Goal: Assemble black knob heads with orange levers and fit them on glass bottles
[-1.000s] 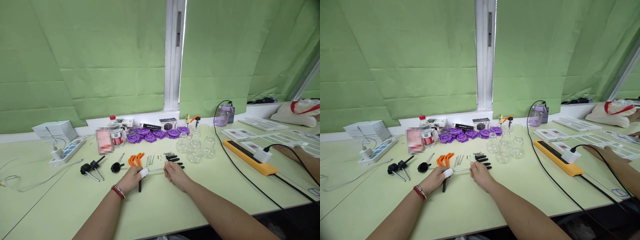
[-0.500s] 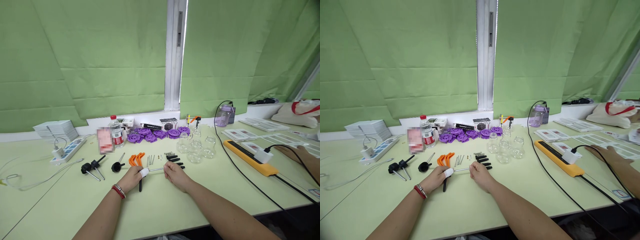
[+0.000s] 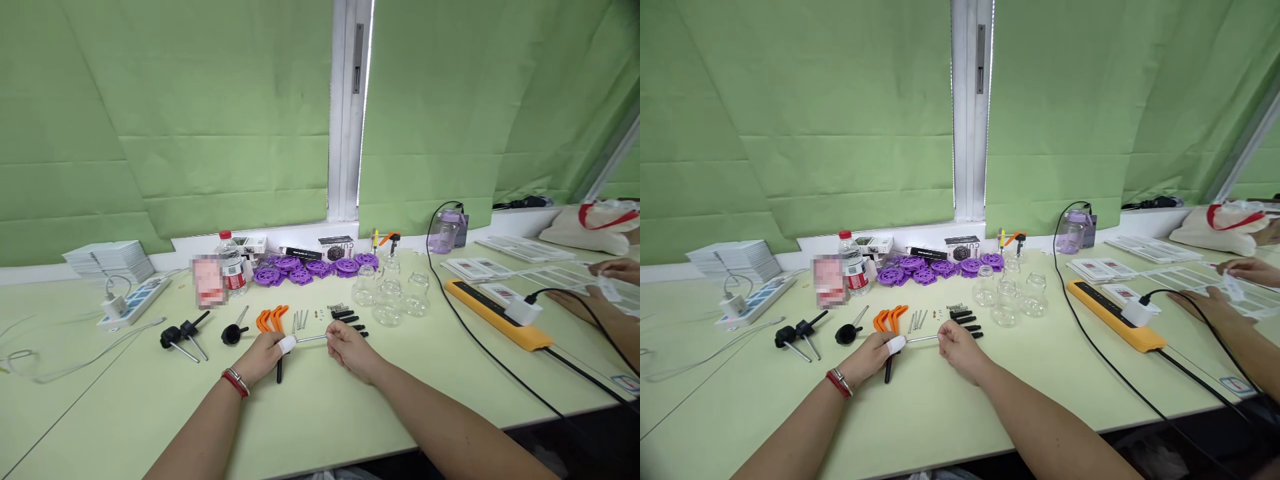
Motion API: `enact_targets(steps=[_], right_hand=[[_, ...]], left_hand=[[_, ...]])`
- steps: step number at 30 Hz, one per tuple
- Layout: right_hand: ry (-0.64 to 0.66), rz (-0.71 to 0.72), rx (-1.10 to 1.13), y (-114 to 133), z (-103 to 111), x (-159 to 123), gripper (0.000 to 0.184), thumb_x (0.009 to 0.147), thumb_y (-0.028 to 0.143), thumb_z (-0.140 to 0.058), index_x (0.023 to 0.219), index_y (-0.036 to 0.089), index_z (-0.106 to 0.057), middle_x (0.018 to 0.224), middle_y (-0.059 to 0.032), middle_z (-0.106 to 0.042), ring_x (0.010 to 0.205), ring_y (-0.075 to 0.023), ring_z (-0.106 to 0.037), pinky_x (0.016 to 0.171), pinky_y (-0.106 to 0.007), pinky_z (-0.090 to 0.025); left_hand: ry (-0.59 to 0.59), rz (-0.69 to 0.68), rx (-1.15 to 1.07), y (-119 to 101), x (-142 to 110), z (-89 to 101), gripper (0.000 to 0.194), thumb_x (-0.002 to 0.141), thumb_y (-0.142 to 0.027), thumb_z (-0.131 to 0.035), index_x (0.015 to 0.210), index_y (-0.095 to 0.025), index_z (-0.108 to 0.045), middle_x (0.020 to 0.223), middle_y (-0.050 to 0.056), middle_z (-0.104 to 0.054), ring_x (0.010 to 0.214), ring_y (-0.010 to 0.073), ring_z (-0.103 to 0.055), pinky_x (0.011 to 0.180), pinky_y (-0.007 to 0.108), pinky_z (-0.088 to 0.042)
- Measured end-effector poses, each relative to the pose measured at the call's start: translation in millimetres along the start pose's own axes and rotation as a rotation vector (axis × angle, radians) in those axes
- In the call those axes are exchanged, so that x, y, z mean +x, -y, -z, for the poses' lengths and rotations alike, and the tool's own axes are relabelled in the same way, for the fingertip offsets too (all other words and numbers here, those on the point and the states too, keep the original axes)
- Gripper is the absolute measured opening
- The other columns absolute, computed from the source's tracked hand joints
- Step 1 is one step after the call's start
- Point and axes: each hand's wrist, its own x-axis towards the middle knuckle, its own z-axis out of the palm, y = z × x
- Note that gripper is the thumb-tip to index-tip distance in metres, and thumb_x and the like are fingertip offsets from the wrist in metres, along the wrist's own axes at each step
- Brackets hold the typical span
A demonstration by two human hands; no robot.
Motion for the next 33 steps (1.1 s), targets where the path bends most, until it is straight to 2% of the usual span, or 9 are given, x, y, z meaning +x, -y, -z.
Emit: enact_targets(steps=[7,13,18,23,25,30,33], right_hand=[[-0.036,-0.052,-0.082,2.9,-1.0,-0.8,0.029,0.088,0.041,-0.041,0.069,0.019,-0.042,0.055,0.0047,-0.046,0.038,-0.0048,-0.032,0.037,-0.019,-0.023],[-0.007,-0.023,-0.026,-0.4,3.2,0.5,0.015,0.085,0.037,-0.044,0.089,0.023,-0.043,0.064,0.0053,-0.052,0.041,-0.0062,-0.037,0.035,-0.017,-0.024],[0.009,0.0,-0.024,3.7,0.2,-2.1,0.012,0.084,0.033,-0.045,0.08,0.021,-0.041,0.06,0.0059,-0.05,0.04,-0.005,-0.035,0.037,-0.017,-0.025],[-0.02,-0.022,-0.058,5.6,-1.0,-3.2,0.025,0.087,0.039,-0.042,0.071,0.02,-0.04,0.057,0.005,-0.049,0.039,-0.0049,-0.034,0.036,-0.018,-0.025],[-0.027,-0.025,-0.066,5.0,-0.1,-2.8,0.026,0.087,0.042,-0.041,0.072,0.02,-0.042,0.059,0.0044,-0.05,0.039,-0.0051,-0.034,0.036,-0.018,-0.025],[-0.003,-0.006,-0.042,3.8,2.4,-2.4,0.015,0.085,0.037,-0.044,0.088,0.022,-0.043,0.064,0.0055,-0.052,0.041,-0.0063,-0.036,0.034,-0.017,-0.025],[0.011,0.006,-0.032,3.1,2.0,-2.4,0.013,0.084,0.034,-0.045,0.085,0.022,-0.042,0.062,0.0058,-0.051,0.04,-0.0059,-0.035,0.034,-0.017,-0.023]], left_hand=[[0.004,-0.011,0.008,0.3,0.0,1.4,0.037,0.08,-0.048,-0.047,0.058,-0.019,-0.038,0.053,-0.005,-0.029,0.049,0.0102,-0.027,0.048,0.024,-0.018],[0.009,-0.017,0.004,1.2,-0.1,1.1,0.036,0.081,-0.047,-0.046,0.059,-0.019,-0.042,0.052,-0.005,-0.032,0.048,0.0102,-0.028,0.048,0.024,-0.018],[-0.004,-0.022,0.007,2.4,0.5,0.8,0.037,0.08,-0.048,-0.046,0.058,-0.019,-0.04,0.053,-0.005,-0.032,0.048,0.0099,-0.028,0.048,0.024,-0.018],[0.004,-0.014,0.011,0.3,0.2,1.0,0.038,0.081,-0.049,-0.045,0.059,-0.019,-0.039,0.052,-0.005,-0.032,0.048,0.0097,-0.028,0.048,0.024,-0.019],[0.008,-0.012,0.011,-0.5,0.4,1.2,0.038,0.081,-0.049,-0.045,0.059,-0.019,-0.039,0.052,-0.005,-0.032,0.048,0.0096,-0.027,0.047,0.024,-0.018],[0.003,-0.007,0.021,-1.0,0.7,1.8,0.038,0.081,-0.05,-0.045,0.058,-0.02,-0.037,0.051,-0.005,-0.031,0.047,0.0097,-0.028,0.047,0.024,-0.019],[0.001,-0.015,0.022,-1.2,0.2,1.7,0.039,0.08,-0.051,-0.045,0.058,-0.02,-0.039,0.051,-0.005,-0.031,0.047,0.0101,-0.028,0.047,0.024,-0.019]])
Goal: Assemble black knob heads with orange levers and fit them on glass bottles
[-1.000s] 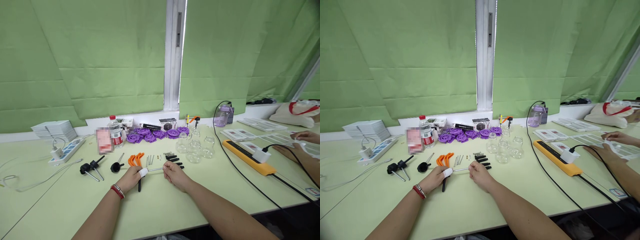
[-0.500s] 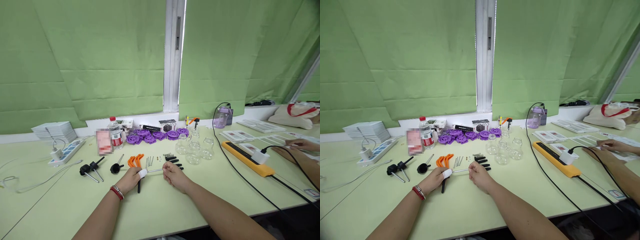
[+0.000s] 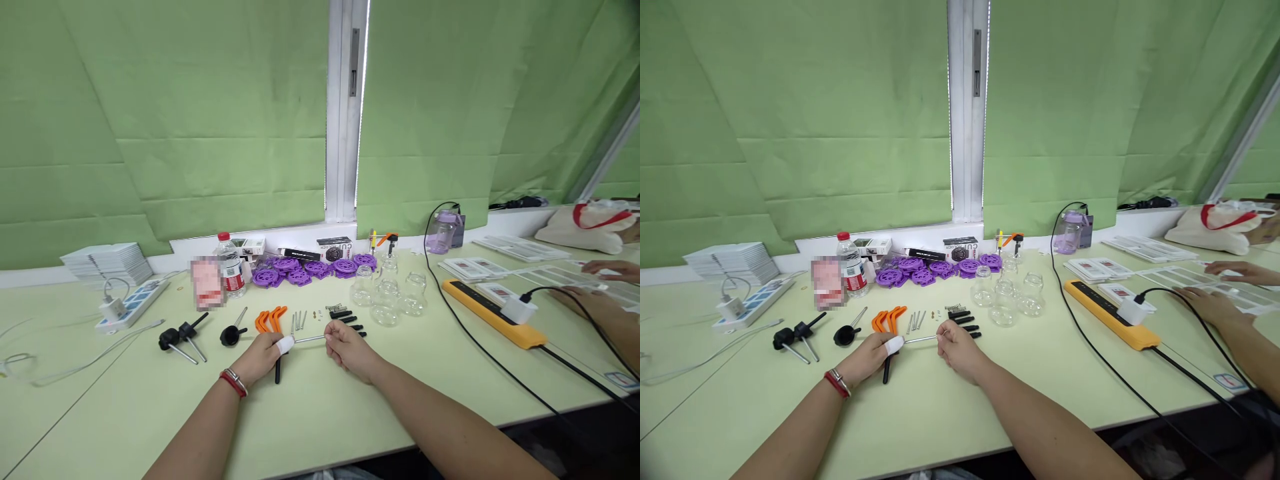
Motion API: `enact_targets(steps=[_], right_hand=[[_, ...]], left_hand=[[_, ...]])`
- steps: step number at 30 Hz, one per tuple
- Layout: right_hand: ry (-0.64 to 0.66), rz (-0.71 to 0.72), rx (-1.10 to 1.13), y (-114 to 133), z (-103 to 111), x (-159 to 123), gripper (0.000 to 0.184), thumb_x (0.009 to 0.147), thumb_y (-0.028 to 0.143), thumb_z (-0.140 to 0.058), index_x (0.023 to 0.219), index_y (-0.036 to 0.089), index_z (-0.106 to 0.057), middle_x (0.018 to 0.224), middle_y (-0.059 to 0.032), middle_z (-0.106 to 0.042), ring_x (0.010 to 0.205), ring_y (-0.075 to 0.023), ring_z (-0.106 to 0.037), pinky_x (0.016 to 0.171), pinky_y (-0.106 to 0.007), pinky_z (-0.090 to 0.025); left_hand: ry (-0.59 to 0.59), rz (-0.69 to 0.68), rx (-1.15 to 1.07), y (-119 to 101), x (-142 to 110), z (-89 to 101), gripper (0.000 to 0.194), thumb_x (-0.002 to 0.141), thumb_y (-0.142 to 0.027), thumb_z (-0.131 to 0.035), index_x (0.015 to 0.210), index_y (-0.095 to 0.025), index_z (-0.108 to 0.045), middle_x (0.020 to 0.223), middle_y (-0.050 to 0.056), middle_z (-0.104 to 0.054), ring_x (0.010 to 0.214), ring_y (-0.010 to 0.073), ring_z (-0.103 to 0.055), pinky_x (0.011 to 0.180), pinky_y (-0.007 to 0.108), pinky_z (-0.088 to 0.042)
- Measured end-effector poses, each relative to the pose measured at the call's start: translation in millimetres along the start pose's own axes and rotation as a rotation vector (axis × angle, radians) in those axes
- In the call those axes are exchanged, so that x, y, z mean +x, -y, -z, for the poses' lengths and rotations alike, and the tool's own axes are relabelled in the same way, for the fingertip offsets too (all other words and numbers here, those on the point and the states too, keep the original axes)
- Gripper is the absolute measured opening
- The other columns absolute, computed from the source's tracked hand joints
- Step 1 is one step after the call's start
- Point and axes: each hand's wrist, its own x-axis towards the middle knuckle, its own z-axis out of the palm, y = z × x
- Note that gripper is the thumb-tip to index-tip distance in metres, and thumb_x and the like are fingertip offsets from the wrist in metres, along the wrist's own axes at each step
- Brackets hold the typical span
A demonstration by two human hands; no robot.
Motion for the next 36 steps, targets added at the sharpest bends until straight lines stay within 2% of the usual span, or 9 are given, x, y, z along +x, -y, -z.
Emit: enact_targets(steps=[9,11,16,20,30,36], right_hand=[[-0.04,-0.041,-0.049,2.6,-3.3,-0.8,0.028,0.086,0.042,-0.044,0.069,0.02,-0.04,0.053,0.0063,-0.045,0.039,-0.0053,-0.034,0.036,-0.018,-0.025],[-0.044,-0.044,-0.05,3.9,-2.8,-1.6,0.027,0.087,0.041,-0.042,0.07,0.02,-0.041,0.053,0.0061,-0.045,0.039,-0.0055,-0.033,0.036,-0.018,-0.025],[-0.01,-0.043,-0.01,4.3,-0.1,-2.4,0.014,0.084,0.036,-0.047,0.087,0.022,-0.043,0.062,0.0061,-0.051,0.042,-0.0063,-0.036,0.037,-0.018,-0.025],[0.003,-0.022,0.0,3.1,-0.4,-2.1,0.011,0.082,0.032,-0.048,0.082,0.022,-0.042,0.06,0.0069,-0.05,0.041,-0.0059,-0.036,0.038,-0.018,-0.024],[0.003,-0.026,-0.007,2.8,-2.9,-0.5,0.021,0.086,0.036,-0.044,0.071,0.02,-0.041,0.056,0.0059,-0.048,0.039,-0.0054,-0.032,0.037,-0.019,-0.023],[0.0,-0.037,-0.034,-1.4,-2.0,2.6,0.024,0.086,0.038,-0.043,0.07,0.02,-0.043,0.056,0.0051,-0.049,0.038,-0.0053,-0.034,0.034,-0.018,-0.022]], left_hand=[[-0.017,-0.018,-0.006,0.2,-0.3,-0.1,0.041,0.078,-0.055,-0.047,0.057,-0.02,-0.042,0.051,-0.004,-0.035,0.047,0.0114,-0.031,0.048,0.026,-0.02],[-0.016,-0.016,-0.006,0.1,-0.4,-0.1,0.041,0.078,-0.054,-0.047,0.057,-0.02,-0.042,0.051,-0.004,-0.035,0.047,0.0116,-0.031,0.049,0.026,-0.021],[-0.019,0.002,0.005,-1.4,-0.8,-0.4,0.039,0.079,-0.053,-0.045,0.058,-0.02,-0.04,0.052,-0.005,-0.033,0.047,0.012,-0.031,0.05,0.026,-0.021],[-0.01,-0.004,0.011,-0.7,-0.5,-0.8,0.04,0.079,-0.053,-0.045,0.058,-0.02,-0.039,0.052,-0.005,-0.032,0.048,0.0119,-0.03,0.05,0.026,-0.02],[-0.002,-0.012,0.004,0.6,0.0,-1.0,0.041,0.078,-0.055,-0.045,0.057,-0.021,-0.036,0.052,-0.005,-0.029,0.048,0.0111,-0.026,0.048,0.025,-0.02],[-0.022,-0.058,0.071,2.9,0.5,0.1,0.042,0.077,-0.056,-0.046,0.057,-0.019,-0.042,0.054,-0.003,-0.035,0.052,0.0125,-0.03,0.051,0.026,-0.024]])
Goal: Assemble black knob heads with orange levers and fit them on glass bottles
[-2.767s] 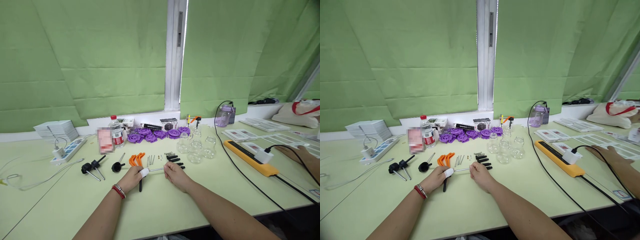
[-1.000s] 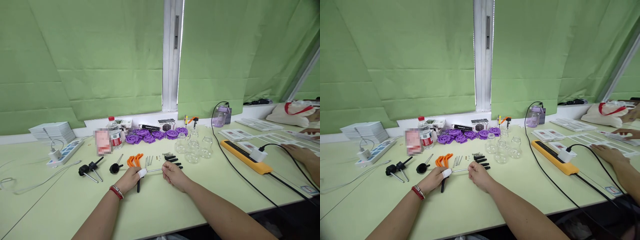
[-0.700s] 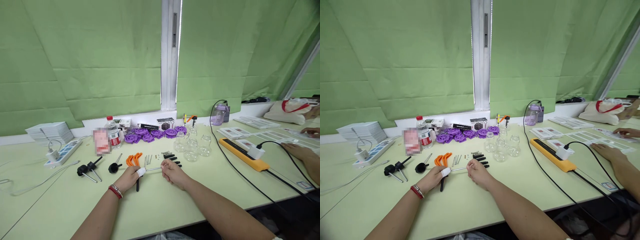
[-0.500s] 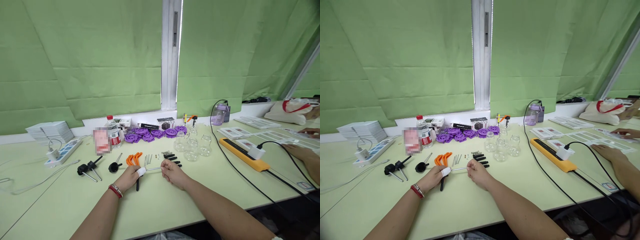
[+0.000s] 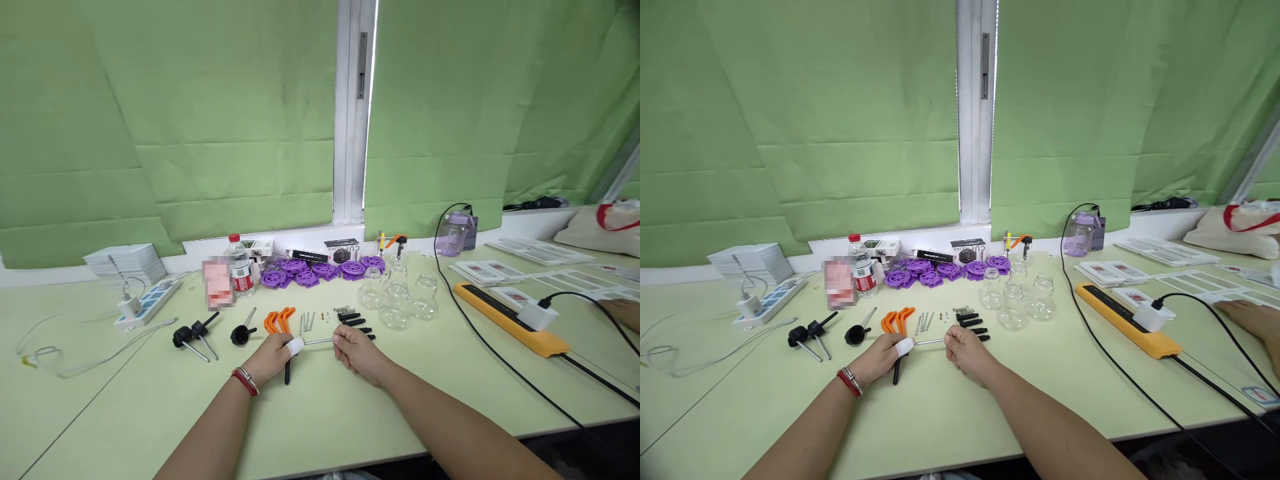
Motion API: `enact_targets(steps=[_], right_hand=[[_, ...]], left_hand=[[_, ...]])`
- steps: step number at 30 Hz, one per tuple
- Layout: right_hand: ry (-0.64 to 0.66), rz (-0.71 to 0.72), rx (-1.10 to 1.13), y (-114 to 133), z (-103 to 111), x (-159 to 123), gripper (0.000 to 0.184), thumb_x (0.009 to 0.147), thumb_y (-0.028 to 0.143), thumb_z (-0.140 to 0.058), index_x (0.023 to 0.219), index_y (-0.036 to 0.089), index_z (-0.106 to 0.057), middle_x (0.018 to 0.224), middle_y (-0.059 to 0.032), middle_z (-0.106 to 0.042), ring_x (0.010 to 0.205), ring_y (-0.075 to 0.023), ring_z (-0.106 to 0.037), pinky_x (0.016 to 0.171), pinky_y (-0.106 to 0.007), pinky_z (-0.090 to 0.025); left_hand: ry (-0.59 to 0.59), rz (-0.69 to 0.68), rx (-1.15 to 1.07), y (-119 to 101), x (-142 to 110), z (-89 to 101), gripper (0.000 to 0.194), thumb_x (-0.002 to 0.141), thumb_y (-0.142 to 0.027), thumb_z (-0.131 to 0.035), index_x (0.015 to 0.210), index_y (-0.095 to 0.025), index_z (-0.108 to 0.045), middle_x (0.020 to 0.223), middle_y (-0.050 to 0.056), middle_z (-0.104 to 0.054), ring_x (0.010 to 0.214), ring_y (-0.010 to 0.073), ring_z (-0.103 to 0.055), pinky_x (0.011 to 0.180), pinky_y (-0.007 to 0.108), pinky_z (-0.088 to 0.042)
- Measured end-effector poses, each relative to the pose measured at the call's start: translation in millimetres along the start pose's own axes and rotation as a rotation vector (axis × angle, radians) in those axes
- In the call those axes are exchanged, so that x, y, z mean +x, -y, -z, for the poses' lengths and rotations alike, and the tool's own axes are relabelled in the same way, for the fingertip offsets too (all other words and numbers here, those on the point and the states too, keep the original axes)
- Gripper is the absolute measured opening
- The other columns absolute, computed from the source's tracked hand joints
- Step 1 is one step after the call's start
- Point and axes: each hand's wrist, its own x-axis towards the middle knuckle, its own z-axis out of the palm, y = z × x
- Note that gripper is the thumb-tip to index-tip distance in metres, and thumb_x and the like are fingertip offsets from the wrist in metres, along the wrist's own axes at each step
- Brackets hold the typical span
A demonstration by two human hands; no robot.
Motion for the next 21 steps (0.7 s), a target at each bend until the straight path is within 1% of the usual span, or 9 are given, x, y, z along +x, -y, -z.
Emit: enact_targets(steps=[8,10,11,13,14,15,18,20,21], right_hand=[[-0.012,0.021,0.003,-1,0,-2,0.027,0.087,0.046,-0.039,0.078,0.021,-0.043,0.062,0.0044,-0.052,0.039,-0.0053,-0.036,0.033,-0.016,-0.024],[-0.007,0.024,0.002,2,0,-4,0.03,0.087,0.05,-0.036,0.086,0.022,-0.044,0.065,0.0044,-0.053,0.04,-0.0057,-0.038,0.033,-0.016,-0.024],[-0.001,0.023,0.0,3,0,-5,0.031,0.087,0.052,-0.035,0.09,0.022,-0.043,0.066,0.0046,-0.053,0.041,-0.0059,-0.038,0.034,-0.016,-0.024],[0.015,0.016,-0.017,4,0,-7,0.034,0.087,0.055,-0.034,0.094,0.022,-0.043,0.066,0.0046,-0.053,0.042,-0.0063,-0.039,0.035,-0.016,-0.026],[0.02,0.012,-0.027,4,0,-7,0.035,0.087,0.056,-0.034,0.095,0.022,-0.044,0.067,0.0044,-0.053,0.043,-0.0065,-0.039,0.036,-0.016,-0.026],[0.023,0.01,-0.036,4,0,-7,0.036,0.087,0.056,-0.034,0.095,0.022,-0.044,0.067,0.0043,-0.053,0.043,-0.0066,-0.039,0.037,-0.017,-0.026],[0.015,0.014,-0.048,2,0,-7,0.036,0.087,0.055,-0.035,0.093,0.022,-0.045,0.066,0.0041,-0.053,0.044,-0.0069,-0.038,0.038,-0.018,-0.026],[0.01,0.019,-0.039,1,-1,-6,0.035,0.087,0.054,-0.035,0.091,0.022,-0.046,0.065,0.0041,-0.052,0.044,-0.0068,-0.038,0.039,-0.018,-0.027],[0.01,0.021,-0.034,1,-1,-6,0.035,0.087,0.054,-0.035,0.091,0.021,-0.046,0.065,0.004,-0.052,0.044,-0.0067,-0.037,0.039,-0.019,-0.027]], left_hand=[[0.052,-0.11,-0.032,-8,-5,2.6,0.034,0.072,-0.048,-0.06,0.083,-0.016,-0.057,0.069,0.002,-0.053,0.061,0.0148,-0.044,0.057,0.026,-0.037],[-0.028,-0.132,-0.005,-10,-7,12.3,0.034,0.07,-0.047,-0.06,0.083,-0.016,-0.059,0.072,0.004,-0.057,0.063,0.0158,-0.048,0.059,0.027,-0.04],[-0.123,-0.111,0.008,-9,-8,20.7,0.034,0.069,-0.046,-0.06,0.084,-0.016,-0.061,0.073,0.004,-0.059,0.065,0.0163,-0.05,0.059,0.027,-0.041],[-0.466,0.045,0.027,-5,-12,45.2,0.036,0.07,-0.046,-0.056,0.089,-0.015,-0.062,0.074,0.004,-0.063,0.064,0.0171,-0.054,0.058,0.026,-0.042],[-0.71,0.221,0.06,-2,-15,60.5,0.039,0.071,-0.047,-0.052,0.092,-0.016,-0.063,0.07,0.004,-0.063,0.059,0.0172,-0.054,0.054,0.026,-0.042],[-0.81,0.311,0.087,3,-18,76.8,0.044,0.073,-0.047,-0.047,0.096,-0.013,-0.062,0.067,0.006,-0.063,0.055,0.0186,-0.054,0.051,0.028,-0.04],[-0.864,0.506,0.219,21,-25,121.0,0.044,0.073,-0.048,-0.043,0.083,-0.01,-0.064,0.061,0.011,-0.064,0.052,0.0233,-0.056,0.047,0.031,-0.038],[-0.736,0.641,0.395,34,-26,137.9,0.04,0.073,-0.046,-0.042,0.077,-0.012,-0.064,0.068,0.015,-0.067,0.059,0.0266,-0.06,0.049,0.031,-0.04],[-0.699,0.655,0.418,40,-25,141.4,0.037,0.071,-0.044,-0.044,0.075,-0.013,-0.063,0.073,0.016,-0.068,0.063,0.0282,-0.062,0.05,0.032,-0.041]])
